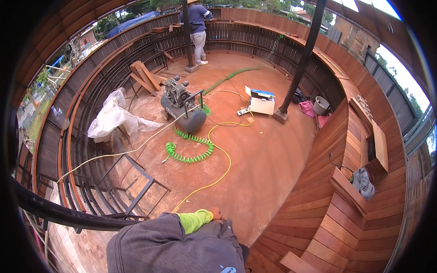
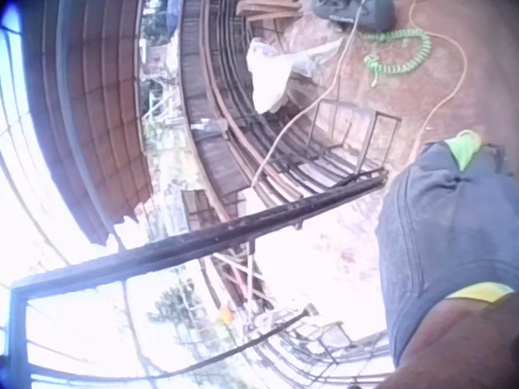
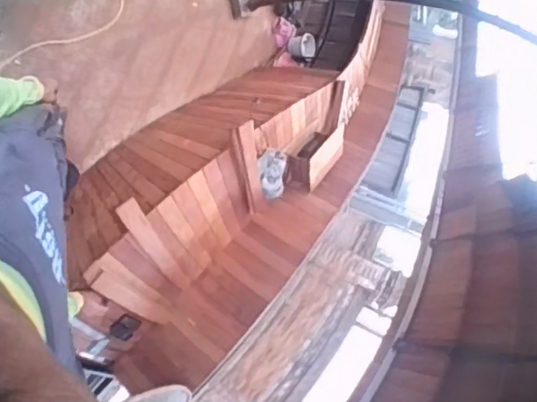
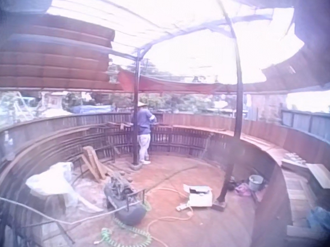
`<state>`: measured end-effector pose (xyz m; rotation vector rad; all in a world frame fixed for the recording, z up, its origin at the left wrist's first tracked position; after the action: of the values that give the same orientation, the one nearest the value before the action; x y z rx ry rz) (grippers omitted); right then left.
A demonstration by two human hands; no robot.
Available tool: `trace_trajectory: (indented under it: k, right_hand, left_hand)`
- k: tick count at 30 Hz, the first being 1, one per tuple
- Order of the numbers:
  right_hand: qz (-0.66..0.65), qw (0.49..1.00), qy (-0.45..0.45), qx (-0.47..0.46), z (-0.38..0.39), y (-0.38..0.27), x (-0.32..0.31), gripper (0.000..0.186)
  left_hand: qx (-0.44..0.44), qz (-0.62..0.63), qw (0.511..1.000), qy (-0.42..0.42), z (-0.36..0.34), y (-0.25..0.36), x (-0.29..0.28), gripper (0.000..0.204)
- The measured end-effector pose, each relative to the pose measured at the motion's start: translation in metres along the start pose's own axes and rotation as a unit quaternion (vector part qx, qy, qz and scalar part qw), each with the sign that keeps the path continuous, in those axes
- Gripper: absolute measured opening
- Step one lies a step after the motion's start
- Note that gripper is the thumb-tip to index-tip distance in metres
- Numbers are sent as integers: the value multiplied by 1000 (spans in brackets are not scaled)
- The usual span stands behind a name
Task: The person fits wooden planks into a curved wall structure, using a pencil to mark alignment and a small tool to adjust the fit. They repeatedly lift and position the planks to ensure they sit flush with the existing wood.
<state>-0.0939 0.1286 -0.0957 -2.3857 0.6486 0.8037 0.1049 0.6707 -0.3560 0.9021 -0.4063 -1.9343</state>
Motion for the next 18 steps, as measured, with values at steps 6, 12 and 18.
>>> trace_trajectory:
  k: [6, 12, 18]
  right_hand:
    - [-18, 999, -16, -32, -3, 0, 13, 30]
    - [-32, 997, -29, -59, -7, -4, 26, 29]
    - [-40, 996, -24, -74, -9, -4, 35, 29]
  left_hand:
    - [-13, 30, 999, 28, 4, -34, -2, 47]
    - [-49, 65, 994, 69, 8, -81, 0, 48]
    - [-40, 102, 990, 91, 12, -79, -5, 49]
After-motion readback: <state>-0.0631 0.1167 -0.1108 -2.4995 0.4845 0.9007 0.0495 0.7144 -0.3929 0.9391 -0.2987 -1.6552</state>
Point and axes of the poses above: each hand's wrist, its own z-axis away from the middle knuckle, its own x-axis out of the palm, y = z × x, the point moved 8 cm from there along -z, towards the middle knuckle, and after that the axes turned 15 degrees about z, right-handed, at the moved point
